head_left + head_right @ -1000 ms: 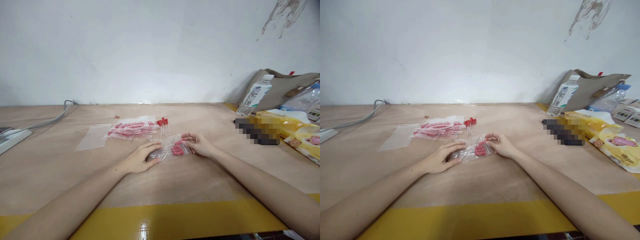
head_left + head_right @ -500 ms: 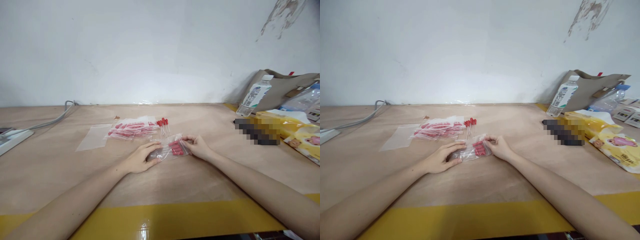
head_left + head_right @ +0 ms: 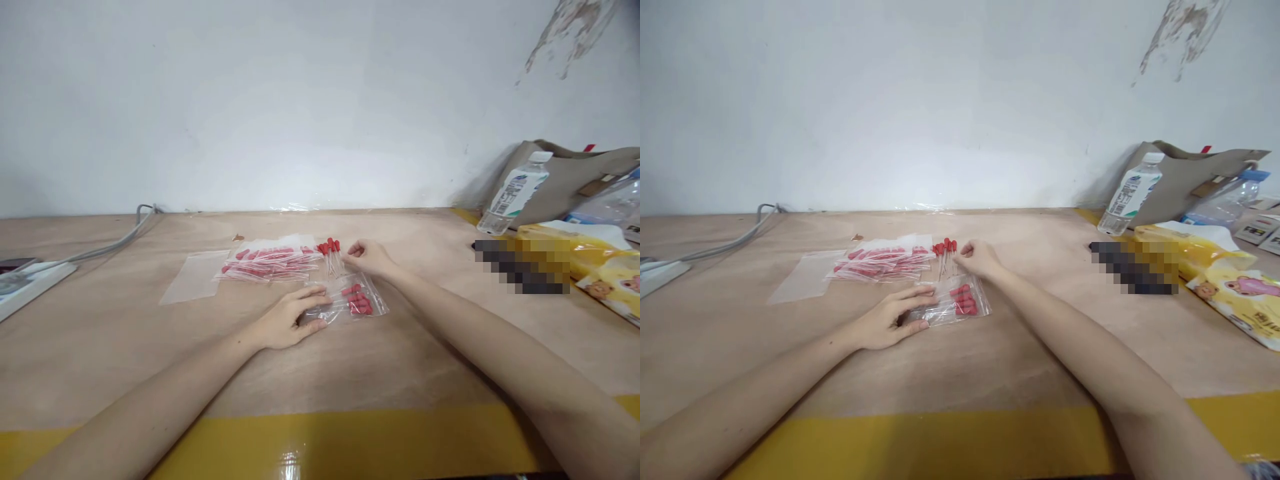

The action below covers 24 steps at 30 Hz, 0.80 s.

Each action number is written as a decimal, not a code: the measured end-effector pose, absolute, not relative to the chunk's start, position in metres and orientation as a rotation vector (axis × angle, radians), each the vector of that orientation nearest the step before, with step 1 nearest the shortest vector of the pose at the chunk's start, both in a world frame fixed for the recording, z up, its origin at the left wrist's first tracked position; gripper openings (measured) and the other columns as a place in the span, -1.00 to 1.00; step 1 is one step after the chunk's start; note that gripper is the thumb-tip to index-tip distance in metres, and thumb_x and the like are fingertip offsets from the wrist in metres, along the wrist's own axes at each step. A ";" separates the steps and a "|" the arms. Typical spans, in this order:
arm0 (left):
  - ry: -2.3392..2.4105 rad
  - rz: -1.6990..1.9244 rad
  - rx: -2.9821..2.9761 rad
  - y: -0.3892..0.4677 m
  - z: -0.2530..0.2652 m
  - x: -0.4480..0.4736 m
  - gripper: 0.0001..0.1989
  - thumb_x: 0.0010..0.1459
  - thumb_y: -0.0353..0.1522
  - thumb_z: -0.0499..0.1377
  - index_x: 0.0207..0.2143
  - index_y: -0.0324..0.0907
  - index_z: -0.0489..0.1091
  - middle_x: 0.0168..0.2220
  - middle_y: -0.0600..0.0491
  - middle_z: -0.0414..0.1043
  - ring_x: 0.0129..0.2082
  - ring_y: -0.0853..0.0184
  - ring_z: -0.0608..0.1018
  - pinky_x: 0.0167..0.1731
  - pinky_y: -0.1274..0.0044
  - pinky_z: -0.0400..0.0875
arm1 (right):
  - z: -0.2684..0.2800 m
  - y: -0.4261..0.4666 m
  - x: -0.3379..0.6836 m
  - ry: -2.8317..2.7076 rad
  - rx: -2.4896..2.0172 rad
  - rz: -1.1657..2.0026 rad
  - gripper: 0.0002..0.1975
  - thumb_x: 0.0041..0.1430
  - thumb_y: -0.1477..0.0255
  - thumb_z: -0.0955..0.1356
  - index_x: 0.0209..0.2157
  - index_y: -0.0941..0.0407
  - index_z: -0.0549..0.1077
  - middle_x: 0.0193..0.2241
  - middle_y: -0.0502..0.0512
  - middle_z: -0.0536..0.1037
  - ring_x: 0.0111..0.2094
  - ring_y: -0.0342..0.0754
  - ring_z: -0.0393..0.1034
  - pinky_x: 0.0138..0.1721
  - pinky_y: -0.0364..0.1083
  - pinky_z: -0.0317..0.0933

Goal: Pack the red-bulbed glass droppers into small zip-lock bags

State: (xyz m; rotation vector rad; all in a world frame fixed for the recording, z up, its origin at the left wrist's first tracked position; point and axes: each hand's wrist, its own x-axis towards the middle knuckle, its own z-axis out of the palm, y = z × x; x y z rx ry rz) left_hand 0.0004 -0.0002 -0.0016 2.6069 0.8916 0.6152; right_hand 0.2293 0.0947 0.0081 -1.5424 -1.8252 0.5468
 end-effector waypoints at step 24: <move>0.925 0.567 2.592 0.000 -0.002 0.000 -0.59 0.17 -0.25 0.08 0.07 -0.11 0.24 0.16 -0.06 0.12 0.12 0.21 0.27 0.10 0.35 0.17 | 0.025 0.102 0.225 -1.572 -1.502 1.221 -0.68 -0.14 0.26 0.43 -0.65 0.20 0.33 -0.74 -0.07 0.29 -0.76 -0.36 -0.03 -0.75 -0.25 -0.15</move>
